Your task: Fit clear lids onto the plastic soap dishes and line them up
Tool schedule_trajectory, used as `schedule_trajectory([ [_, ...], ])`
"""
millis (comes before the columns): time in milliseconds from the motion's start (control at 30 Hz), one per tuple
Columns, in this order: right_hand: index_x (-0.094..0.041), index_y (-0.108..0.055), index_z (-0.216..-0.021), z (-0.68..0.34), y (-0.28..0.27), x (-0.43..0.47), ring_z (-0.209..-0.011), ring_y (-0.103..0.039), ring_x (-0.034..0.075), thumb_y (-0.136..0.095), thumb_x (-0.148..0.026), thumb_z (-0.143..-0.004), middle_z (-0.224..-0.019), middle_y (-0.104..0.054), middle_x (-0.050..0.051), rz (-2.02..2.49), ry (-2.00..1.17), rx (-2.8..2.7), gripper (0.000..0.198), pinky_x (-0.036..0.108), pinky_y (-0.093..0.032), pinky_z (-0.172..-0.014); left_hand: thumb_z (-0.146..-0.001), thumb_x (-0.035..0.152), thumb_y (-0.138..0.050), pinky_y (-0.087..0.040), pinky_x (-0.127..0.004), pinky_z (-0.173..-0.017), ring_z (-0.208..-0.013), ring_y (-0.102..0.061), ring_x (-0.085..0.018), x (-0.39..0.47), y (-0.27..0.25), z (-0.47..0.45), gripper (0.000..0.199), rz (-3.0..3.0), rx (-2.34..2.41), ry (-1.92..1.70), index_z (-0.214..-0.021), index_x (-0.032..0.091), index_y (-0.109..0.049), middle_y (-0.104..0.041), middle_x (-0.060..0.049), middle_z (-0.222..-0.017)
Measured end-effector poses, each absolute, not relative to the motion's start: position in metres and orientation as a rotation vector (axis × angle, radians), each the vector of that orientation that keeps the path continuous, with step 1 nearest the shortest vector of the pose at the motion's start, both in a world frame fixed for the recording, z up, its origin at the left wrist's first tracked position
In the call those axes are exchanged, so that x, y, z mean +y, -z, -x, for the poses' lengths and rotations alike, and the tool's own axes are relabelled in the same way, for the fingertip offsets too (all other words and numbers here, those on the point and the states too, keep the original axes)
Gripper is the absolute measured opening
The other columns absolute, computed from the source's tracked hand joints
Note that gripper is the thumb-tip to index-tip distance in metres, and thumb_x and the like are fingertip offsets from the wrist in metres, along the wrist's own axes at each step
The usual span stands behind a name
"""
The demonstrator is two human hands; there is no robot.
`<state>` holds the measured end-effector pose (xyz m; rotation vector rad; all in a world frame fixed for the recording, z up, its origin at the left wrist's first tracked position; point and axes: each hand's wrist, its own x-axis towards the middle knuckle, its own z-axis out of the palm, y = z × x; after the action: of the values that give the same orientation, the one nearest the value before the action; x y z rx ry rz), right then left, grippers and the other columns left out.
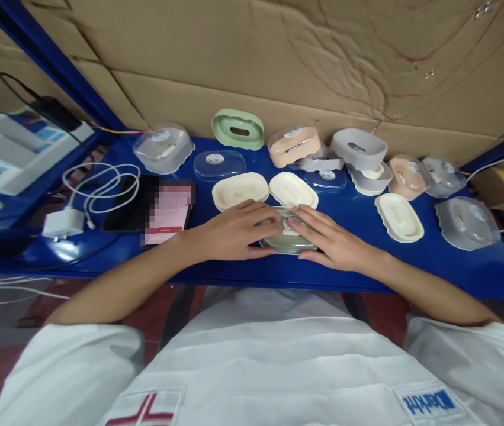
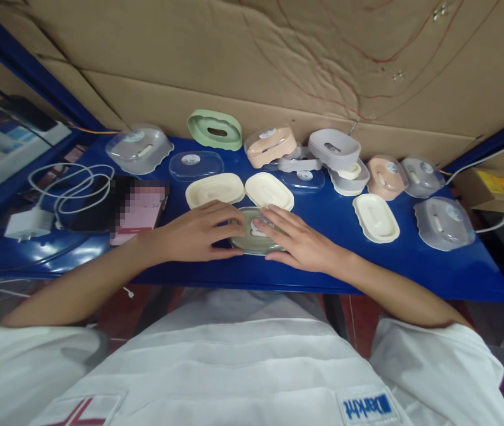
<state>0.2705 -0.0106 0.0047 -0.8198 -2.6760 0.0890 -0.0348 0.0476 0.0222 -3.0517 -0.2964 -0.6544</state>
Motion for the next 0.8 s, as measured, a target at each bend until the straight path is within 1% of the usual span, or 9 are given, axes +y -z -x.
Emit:
schedule_trajectory([
  [67,-0.026,-0.008,-0.178,-0.270,-0.005,-0.010,-0.167,-0.028,0.037,-0.062,-0.046,-0.108,-0.177,-0.032,0.021,0.820,-0.104,-2.667,0.091,0.063,-0.040,-0.130,-0.105,0.037,-0.068,-0.055,-0.044,-0.103,-0.115,-0.069,-0.028,0.048,-0.023,0.036,0.022,3.057,-0.305,0.665,-0.119,0.020,-0.067,-0.073,-0.013,-0.125],
  [200,-0.026,-0.006,-0.178,-0.269,-0.001,-0.011,-0.166,-0.030,0.039,-0.068,-0.050,-0.104,-0.177,-0.033,0.021,0.825,-0.117,-2.659,0.100,0.065,-0.040,-0.130,-0.103,0.033,-0.072,-0.055,-0.044,-0.105,-0.117,-0.070,-0.028,0.048,-0.022,0.035,0.021,3.095,-0.320,0.698,-0.120,0.021,-0.070,-0.073,-0.013,-0.124],
  [333,-0.024,-0.003,-0.178,-0.270,0.012,-0.010,-0.165,-0.033,0.040,-0.068,-0.044,-0.105,-0.177,-0.032,0.023,0.816,-0.053,-2.610,0.100,0.064,-0.043,-0.129,-0.101,0.032,-0.073,-0.056,-0.045,-0.104,-0.117,-0.070,-0.029,0.048,-0.021,0.034,0.023,3.087,-0.308,0.756,-0.121,0.020,-0.070,-0.073,-0.013,-0.125],
  [433,-0.024,-0.007,-0.178,-0.271,0.015,-0.008,-0.165,-0.032,0.040,-0.070,-0.043,-0.104,-0.176,-0.033,0.023,0.767,-0.044,-2.622,0.098,0.064,-0.043,-0.129,-0.102,0.032,-0.073,-0.056,-0.044,-0.102,-0.111,-0.069,-0.028,0.046,-0.024,0.034,0.017,3.090,-0.280,0.724,-0.113,0.019,-0.071,-0.073,-0.012,-0.120],
  [533,-0.029,-0.014,-0.178,-0.272,0.013,-0.004,-0.166,-0.031,0.038,-0.069,-0.044,-0.105,-0.177,-0.034,0.019,0.730,-0.113,-2.624,0.093,0.065,-0.042,-0.129,-0.102,0.033,-0.074,-0.055,-0.041,-0.100,-0.107,-0.068,-0.025,0.043,-0.027,0.035,0.014,3.123,-0.286,0.695,-0.108,0.020,-0.071,-0.073,-0.010,-0.116],
  [700,-0.032,-0.024,-0.176,-0.274,0.013,0.001,-0.166,-0.030,0.038,-0.065,-0.043,-0.107,-0.178,-0.035,0.015,0.719,-0.209,-2.605,0.081,0.065,-0.040,-0.129,-0.103,0.038,-0.073,-0.056,-0.039,-0.094,-0.108,-0.066,-0.026,0.045,-0.027,0.038,0.019,3.126,-0.320,0.615,-0.112,0.021,-0.069,-0.072,-0.011,-0.118],
  [800,-0.032,-0.025,-0.176,-0.273,0.014,0.002,-0.166,-0.030,0.037,-0.063,-0.045,-0.108,-0.177,-0.036,0.015,0.740,-0.216,-2.615,0.079,0.065,-0.039,-0.130,-0.103,0.041,-0.071,-0.056,-0.038,-0.094,-0.109,-0.065,-0.026,0.048,-0.025,0.038,0.023,3.131,-0.321,0.588,-0.114,0.022,-0.067,-0.072,-0.011,-0.119],
])
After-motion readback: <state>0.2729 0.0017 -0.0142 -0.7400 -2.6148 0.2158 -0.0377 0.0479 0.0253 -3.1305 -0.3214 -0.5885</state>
